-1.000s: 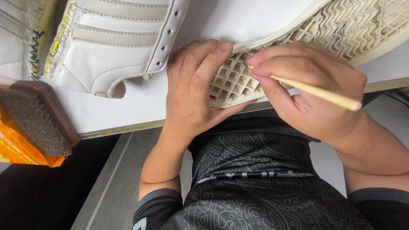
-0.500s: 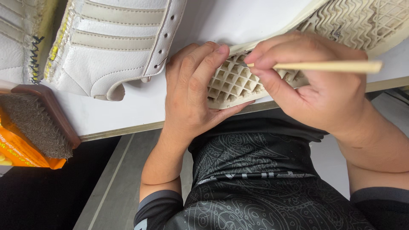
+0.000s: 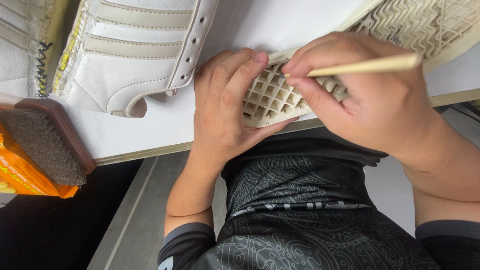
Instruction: The person uses a thin scraping tool to remove dirt and debris from the crevices and lattice pattern of a white shoe sole.
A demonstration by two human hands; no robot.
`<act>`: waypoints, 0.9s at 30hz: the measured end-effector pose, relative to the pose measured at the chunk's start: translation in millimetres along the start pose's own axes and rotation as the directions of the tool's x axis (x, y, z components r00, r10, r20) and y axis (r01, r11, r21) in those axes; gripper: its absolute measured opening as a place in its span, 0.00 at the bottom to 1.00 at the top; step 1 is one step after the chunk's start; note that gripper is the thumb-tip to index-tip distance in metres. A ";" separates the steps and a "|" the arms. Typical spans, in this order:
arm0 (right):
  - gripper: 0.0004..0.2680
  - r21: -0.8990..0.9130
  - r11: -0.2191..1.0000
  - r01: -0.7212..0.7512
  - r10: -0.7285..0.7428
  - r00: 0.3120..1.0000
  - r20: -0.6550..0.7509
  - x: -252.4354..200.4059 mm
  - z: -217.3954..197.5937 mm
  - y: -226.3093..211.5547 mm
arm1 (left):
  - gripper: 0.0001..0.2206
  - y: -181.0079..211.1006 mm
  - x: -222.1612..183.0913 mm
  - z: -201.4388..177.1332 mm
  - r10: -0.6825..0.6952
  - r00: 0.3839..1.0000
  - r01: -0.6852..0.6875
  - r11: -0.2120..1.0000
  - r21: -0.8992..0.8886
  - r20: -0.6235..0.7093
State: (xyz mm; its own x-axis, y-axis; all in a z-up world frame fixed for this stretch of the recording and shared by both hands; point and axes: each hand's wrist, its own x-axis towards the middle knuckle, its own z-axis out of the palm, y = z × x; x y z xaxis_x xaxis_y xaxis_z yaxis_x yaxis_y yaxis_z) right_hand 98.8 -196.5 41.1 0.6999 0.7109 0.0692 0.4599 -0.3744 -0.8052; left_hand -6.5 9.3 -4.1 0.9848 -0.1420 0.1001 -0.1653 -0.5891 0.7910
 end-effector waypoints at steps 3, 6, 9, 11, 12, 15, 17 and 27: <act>0.08 -0.065 0.972 0.224 -0.220 0.973 0.066 9.6 0.7 -3.7 | 0.44 -2.0 -0.9 0.2 0.001 1.000 -0.001 1.000 -0.001 0.001; 0.08 -0.235 0.929 0.287 -0.265 0.957 0.121 13.7 0.4 -15.9 | 0.43 -2.7 -2.9 1.6 0.015 1.000 -0.015 1.000 0.016 -0.011; 0.07 -0.305 0.913 0.272 -0.227 0.958 0.174 21.5 -2.5 -23.9 | 0.43 -1.6 -1.0 2.3 0.025 0.999 -0.025 1.000 0.008 -0.028; 0.06 -0.361 0.884 0.297 -0.205 0.940 0.274 29.0 -6.1 -27.2 | 0.44 -1.1 -0.8 2.2 0.021 0.999 -0.021 1.000 -0.004 -0.039; 0.06 -0.360 0.883 0.301 -0.208 0.939 0.273 32.9 -8.1 -28.4 | 0.44 -1.0 -1.0 2.1 0.020 0.999 -0.021 1.000 -0.008 -0.044; 0.06 -0.372 0.885 0.281 -0.151 0.928 0.341 42.6 -11.9 -32.0 | 0.44 -1.3 -1.5 2.7 0.014 0.999 -0.014 1.000 -0.012 -0.035; 0.08 -0.417 0.875 0.248 -0.074 0.918 0.390 45.5 -12.6 -33.6 | 0.45 -1.9 -1.2 3.9 0.001 0.999 -0.003 0.999 -0.033 -0.043; 0.04 -0.263 0.924 0.278 -0.196 0.934 0.299 35.5 -14.2 -20.7 | 0.46 -3.3 -3.3 0.7 0.007 0.999 -0.012 0.995 -0.097 -0.049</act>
State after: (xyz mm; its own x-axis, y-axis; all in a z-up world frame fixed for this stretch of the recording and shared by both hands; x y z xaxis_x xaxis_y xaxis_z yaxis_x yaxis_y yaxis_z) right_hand 121.9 -172.1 68.6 0.4004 0.9152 0.0467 0.7630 -0.3048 -0.5701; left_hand -9.3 11.2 -7.5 0.9850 -0.1069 0.1353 -0.1711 -0.5074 0.8446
